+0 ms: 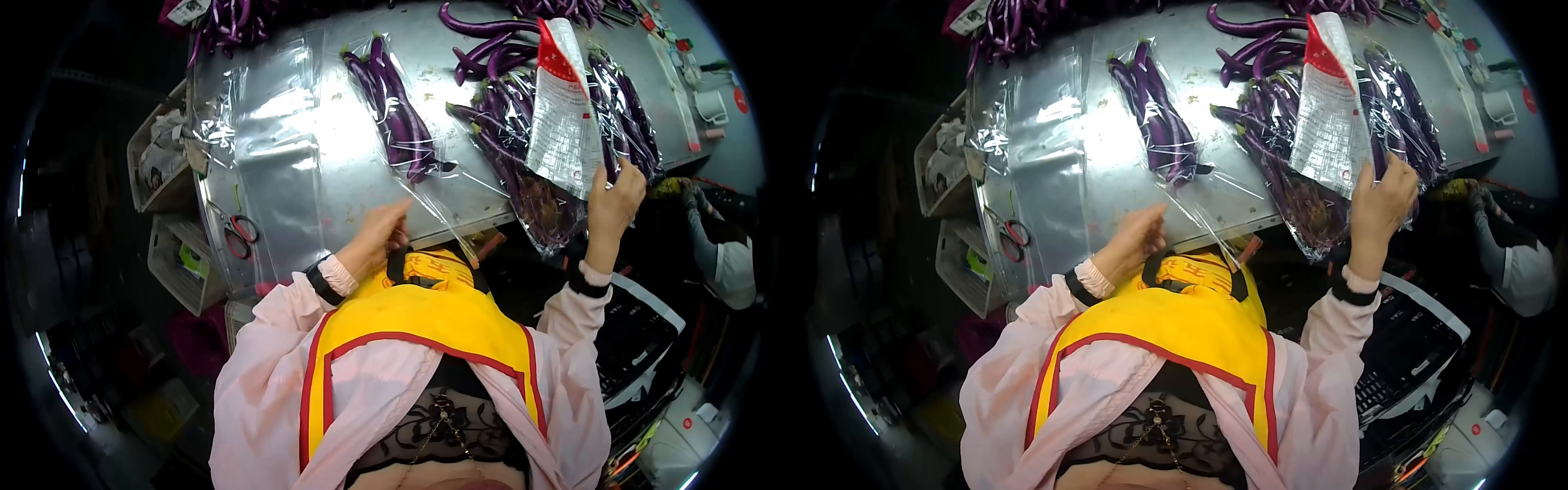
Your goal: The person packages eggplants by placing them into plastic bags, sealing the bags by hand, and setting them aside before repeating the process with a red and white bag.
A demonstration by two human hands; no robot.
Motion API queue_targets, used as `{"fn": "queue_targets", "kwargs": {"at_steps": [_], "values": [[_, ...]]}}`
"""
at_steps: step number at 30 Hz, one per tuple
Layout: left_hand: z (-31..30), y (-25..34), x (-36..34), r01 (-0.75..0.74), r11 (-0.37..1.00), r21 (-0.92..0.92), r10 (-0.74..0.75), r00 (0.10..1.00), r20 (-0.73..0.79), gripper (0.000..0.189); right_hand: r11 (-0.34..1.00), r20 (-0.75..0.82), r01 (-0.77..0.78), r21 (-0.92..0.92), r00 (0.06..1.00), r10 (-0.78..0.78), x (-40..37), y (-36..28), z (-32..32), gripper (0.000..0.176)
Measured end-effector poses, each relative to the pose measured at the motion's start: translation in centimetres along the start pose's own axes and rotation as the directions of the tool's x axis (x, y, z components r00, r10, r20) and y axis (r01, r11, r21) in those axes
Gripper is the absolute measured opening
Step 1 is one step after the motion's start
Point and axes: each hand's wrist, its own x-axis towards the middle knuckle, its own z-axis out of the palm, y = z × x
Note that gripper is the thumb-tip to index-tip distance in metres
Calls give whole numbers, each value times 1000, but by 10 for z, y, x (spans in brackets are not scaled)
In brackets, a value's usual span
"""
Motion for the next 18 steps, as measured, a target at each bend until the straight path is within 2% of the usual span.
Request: {"fn": "queue_targets", "kwargs": {"at_steps": [2, 3, 4, 5, 6, 8, 10, 11, 13, 14, 16, 17, 18], "values": [[12, -19, -2, 104, 992, -67, -94, 986, 137, 48, 966, 75, -28, 258, 997, 9, 7, -34, -36, 30], [15, -25, 4, 174, 973, -154, -143, 971, 192, 58, 851, 196, -119, 511, 980, 20, 1, -47, -38, 27], [22, -24, 3, 177, 972, -155, -146, 971, 191, 58, 725, 351, -213, 654, 936, -41, -4, -56, -37, 25], [30, -19, -1, 136, 987, -86, -115, 971, 209, 60, 511, 607, -521, 684, 794, -3, -13, -71, -35, 27], [38, -12, -6, 94, 995, -17, -87, 969, 231, 62, 441, 673, -569, 694, 730, -117, -23, -74, -22, 31], [49, -6, -9, 120, 993, 16, -120, 965, 233, 56, 490, 725, -568, 661, 652, -222, -48, -78, 2, 35], [55, -7, -8, 101, 993, -58, -90, 981, 171, 45, 395, 783, -676, 622, 553, -287, -65, -85, 12, 38], [55, -12, -4, 102, 993, -65, -91, 982, 164, 45, 394, 783, -676, 622, 548, -296, -67, -87, 11, 38], [52, -22, 3, 73, 981, -181, -40, 983, 180, 30, 396, 834, -739, 546, 433, -342, -69, -93, 1, 39], [51, -25, 4, 81, 980, -181, -49, 983, 178, 30, 395, 838, -744, 539, 425, -342, -68, -95, -3, 39], [48, -27, 4, 66, 949, -309, -13, 985, 173, 16, 333, 875, -834, 439, 313, -370, -66, -98, -12, 39], [47, -27, 1, 70, 948, -311, -16, 985, 173, 16, 335, 876, -835, 436, 308, -370, -68, -102, -16, 39], [45, -27, -3, 49, 940, -338, 4, 988, 154, 14, 287, 856, -829, 481, 372, -360, -70, -108, -20, 38]]}}
